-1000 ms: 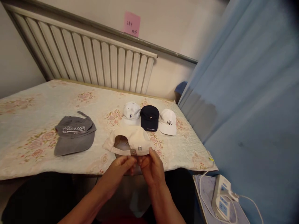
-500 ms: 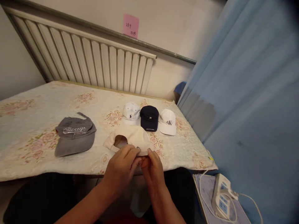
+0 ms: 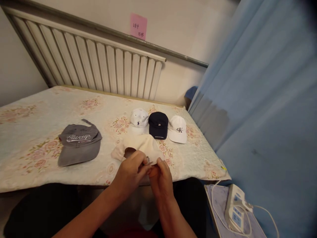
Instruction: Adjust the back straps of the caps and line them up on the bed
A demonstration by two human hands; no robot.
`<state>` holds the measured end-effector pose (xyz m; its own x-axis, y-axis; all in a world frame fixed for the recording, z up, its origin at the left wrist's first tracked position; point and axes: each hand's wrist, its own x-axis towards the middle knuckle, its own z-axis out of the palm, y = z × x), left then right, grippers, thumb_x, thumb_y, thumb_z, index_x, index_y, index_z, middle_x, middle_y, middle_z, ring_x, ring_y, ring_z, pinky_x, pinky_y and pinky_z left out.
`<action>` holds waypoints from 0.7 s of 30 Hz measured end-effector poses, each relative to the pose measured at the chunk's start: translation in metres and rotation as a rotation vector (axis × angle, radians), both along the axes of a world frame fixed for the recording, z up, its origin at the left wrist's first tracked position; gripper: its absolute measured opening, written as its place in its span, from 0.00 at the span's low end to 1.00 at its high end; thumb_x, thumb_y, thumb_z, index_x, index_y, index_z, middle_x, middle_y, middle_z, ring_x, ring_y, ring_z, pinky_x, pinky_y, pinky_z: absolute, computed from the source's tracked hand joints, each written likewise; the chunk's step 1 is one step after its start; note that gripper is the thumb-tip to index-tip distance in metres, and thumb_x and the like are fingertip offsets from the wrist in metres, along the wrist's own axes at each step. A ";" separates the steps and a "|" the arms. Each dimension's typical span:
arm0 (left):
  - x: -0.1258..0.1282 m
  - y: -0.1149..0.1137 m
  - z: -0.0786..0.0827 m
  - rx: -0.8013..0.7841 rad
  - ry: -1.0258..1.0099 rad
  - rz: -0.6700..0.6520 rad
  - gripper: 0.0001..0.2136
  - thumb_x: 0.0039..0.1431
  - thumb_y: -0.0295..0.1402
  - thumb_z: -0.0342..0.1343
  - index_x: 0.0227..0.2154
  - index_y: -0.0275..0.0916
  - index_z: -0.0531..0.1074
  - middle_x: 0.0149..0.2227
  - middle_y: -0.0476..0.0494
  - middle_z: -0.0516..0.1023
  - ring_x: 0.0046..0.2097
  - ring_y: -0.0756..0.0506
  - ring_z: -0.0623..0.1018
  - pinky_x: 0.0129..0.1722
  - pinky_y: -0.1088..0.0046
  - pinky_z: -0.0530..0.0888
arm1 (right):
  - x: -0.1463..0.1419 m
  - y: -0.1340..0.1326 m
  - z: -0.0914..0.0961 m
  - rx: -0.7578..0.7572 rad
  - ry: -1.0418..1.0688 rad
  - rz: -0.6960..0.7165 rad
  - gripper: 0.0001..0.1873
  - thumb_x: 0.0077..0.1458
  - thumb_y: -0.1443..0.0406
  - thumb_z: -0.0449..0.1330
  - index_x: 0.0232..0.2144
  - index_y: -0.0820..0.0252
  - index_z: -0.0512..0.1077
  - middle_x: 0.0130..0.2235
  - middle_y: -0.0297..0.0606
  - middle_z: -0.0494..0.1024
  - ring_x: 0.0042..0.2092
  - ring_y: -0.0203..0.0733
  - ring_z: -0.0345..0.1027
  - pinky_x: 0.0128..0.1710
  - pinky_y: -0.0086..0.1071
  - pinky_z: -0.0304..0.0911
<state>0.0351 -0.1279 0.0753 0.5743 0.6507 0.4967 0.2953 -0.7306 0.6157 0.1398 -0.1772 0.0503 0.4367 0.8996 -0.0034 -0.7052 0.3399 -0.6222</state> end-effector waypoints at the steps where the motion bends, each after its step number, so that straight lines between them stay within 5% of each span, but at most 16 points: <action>1: 0.000 0.001 0.000 -0.047 -0.021 -0.012 0.07 0.57 0.30 0.51 0.25 0.41 0.60 0.27 0.51 0.65 0.30 0.50 0.66 0.30 0.73 0.63 | 0.000 0.000 0.001 0.007 0.005 0.013 0.06 0.52 0.62 0.57 0.30 0.60 0.71 0.32 0.35 0.76 0.33 0.38 0.68 0.30 0.30 0.62; 12: -0.002 0.002 0.002 -0.572 -0.306 -0.124 0.06 0.54 0.34 0.56 0.26 0.39 0.65 0.27 0.51 0.68 0.29 0.51 0.68 0.28 0.76 0.64 | 0.003 -0.005 0.000 0.075 0.035 0.116 0.05 0.49 0.68 0.57 0.31 0.58 0.71 0.21 0.30 0.69 0.25 0.34 0.62 0.26 0.28 0.56; 21: -0.004 -0.003 0.004 -0.799 -0.399 -0.209 0.05 0.54 0.33 0.55 0.27 0.39 0.65 0.25 0.52 0.70 0.29 0.50 0.72 0.30 0.74 0.67 | 0.006 -0.007 0.005 0.005 0.008 0.205 0.13 0.38 0.71 0.57 0.31 0.59 0.71 0.24 0.31 0.71 0.22 0.32 0.58 0.22 0.27 0.54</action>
<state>0.0309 -0.1304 0.0789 0.6014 0.7882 0.1306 -0.1384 -0.0583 0.9887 0.1454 -0.1839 0.0556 0.2443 0.9697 -0.0013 -0.7650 0.1919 -0.6147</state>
